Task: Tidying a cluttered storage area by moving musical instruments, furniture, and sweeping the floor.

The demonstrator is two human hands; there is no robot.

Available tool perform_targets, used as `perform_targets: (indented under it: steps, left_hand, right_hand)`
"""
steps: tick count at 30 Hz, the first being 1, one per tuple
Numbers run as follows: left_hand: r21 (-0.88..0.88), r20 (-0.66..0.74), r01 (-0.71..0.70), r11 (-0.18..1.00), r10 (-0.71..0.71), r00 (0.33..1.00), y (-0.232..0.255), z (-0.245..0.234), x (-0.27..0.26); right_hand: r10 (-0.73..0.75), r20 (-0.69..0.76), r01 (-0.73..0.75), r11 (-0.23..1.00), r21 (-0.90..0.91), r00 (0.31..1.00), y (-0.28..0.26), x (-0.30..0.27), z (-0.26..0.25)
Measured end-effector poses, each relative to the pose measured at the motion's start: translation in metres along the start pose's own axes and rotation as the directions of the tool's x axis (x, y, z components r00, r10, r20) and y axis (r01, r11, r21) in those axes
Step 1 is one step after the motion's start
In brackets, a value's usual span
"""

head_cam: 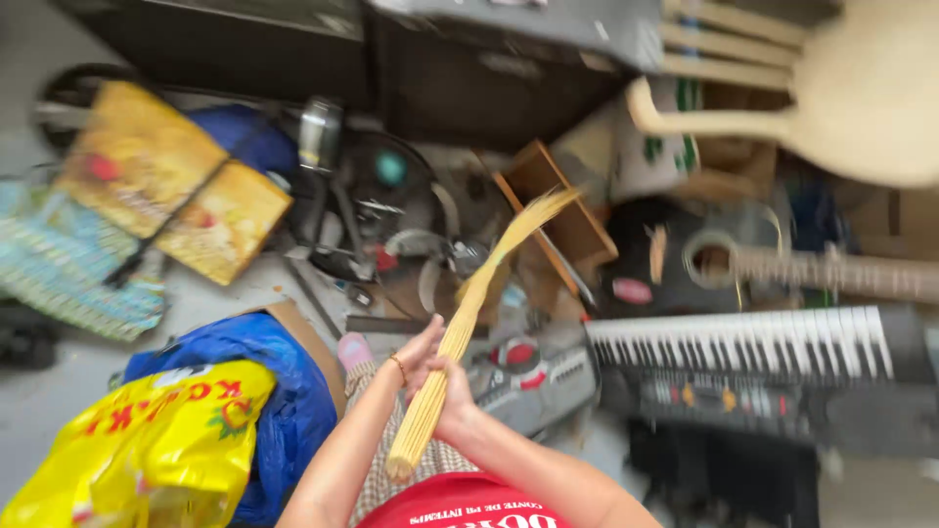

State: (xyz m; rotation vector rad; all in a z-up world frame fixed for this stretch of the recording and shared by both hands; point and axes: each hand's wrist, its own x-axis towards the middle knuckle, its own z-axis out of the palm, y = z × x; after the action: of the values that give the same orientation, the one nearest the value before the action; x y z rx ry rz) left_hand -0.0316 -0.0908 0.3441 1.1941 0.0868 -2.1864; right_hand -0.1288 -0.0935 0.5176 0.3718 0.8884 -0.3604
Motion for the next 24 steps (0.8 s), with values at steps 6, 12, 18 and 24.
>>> perform_targets:
  steps: [6, 12, 18, 24]
  left_hand:
    - [-0.451, -0.217, -0.409, 0.793, 0.347, 0.913, 0.054, -0.050, -0.093]
    - [-0.582, -0.348, -0.666, 0.467, 0.598, 0.722, 0.039, -0.172, -0.169]
    - [-0.507, -0.554, -0.758, 0.410, 0.518, 0.651, -0.003, -0.222, -0.263]
    - [-0.594, -0.575, -0.771, 0.231, 0.549, 0.607, -0.023, -0.244, -0.276]
  right_hand:
    - [0.387, -0.029, -0.376, 0.871, -0.316, 0.921, 0.041, -0.011, 0.112]
    - [0.758, -0.162, -0.732, 0.515, -0.446, 0.632, 0.047, 0.041, 0.185]
    - [0.706, -0.262, -0.518, 0.172, -0.838, 0.658, 0.054, 0.074, 0.204]
    - [0.804, -0.204, -0.599, 0.221, -0.769, 0.559, 0.046, 0.106, 0.207]
